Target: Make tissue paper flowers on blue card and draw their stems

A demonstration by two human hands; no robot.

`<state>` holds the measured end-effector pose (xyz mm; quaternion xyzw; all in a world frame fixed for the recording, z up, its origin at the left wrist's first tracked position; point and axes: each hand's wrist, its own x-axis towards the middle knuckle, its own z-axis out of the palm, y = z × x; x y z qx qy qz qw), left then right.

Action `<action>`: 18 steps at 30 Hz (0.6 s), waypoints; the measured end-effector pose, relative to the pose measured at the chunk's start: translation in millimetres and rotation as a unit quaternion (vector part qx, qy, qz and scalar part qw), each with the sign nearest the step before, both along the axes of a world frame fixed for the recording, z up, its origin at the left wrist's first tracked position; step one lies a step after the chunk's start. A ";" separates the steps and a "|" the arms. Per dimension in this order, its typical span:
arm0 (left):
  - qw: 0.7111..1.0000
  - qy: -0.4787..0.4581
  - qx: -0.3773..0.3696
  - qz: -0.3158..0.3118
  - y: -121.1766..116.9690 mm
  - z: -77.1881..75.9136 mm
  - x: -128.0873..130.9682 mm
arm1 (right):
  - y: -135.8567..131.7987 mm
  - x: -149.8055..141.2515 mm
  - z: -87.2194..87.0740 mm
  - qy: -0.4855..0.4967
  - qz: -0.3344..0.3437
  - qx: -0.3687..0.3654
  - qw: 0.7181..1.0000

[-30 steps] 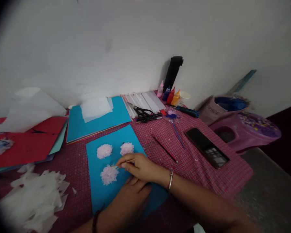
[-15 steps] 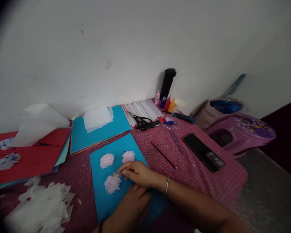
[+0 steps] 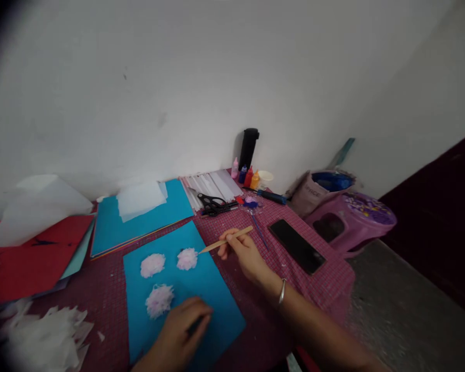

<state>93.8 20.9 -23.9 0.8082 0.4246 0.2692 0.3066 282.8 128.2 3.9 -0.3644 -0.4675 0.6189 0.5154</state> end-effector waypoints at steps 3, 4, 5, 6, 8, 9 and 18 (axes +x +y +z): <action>0.959 -0.169 -0.171 0.153 12.2 18.4 -13.2 | -7.2 -3.9 3.4 0.040 0.027 -0.004 0.999; 0.932 -0.213 -0.224 0.188 16.9 23.9 -16.5 | -9.6 -5.9 5.3 0.044 0.047 0.000 0.998; 0.912 -0.238 -0.263 0.206 21.0 28.7 -18.9 | -11.8 -8.0 7.4 0.043 0.067 0.005 0.997; 0.899 -0.253 -0.287 0.212 24.1 32.6 -20.2 | -13.7 -10.0 9.4 0.036 0.089 0.012 0.995; 0.894 -0.261 -0.300 0.208 26.9 38.1 -20.1 | -16.3 -13.5 12.8 0.014 0.128 0.033 0.991; 0.894 -0.260 -0.299 0.207 26.5 39.8 -19.1 | -17.2 -14.9 14.1 0.001 0.146 0.045 0.988; 0.950 -0.134 -0.175 0.222 -9.1 24.7 -23.1 | -32.5 -7.1 13.3 -0.098 0.240 0.141 0.955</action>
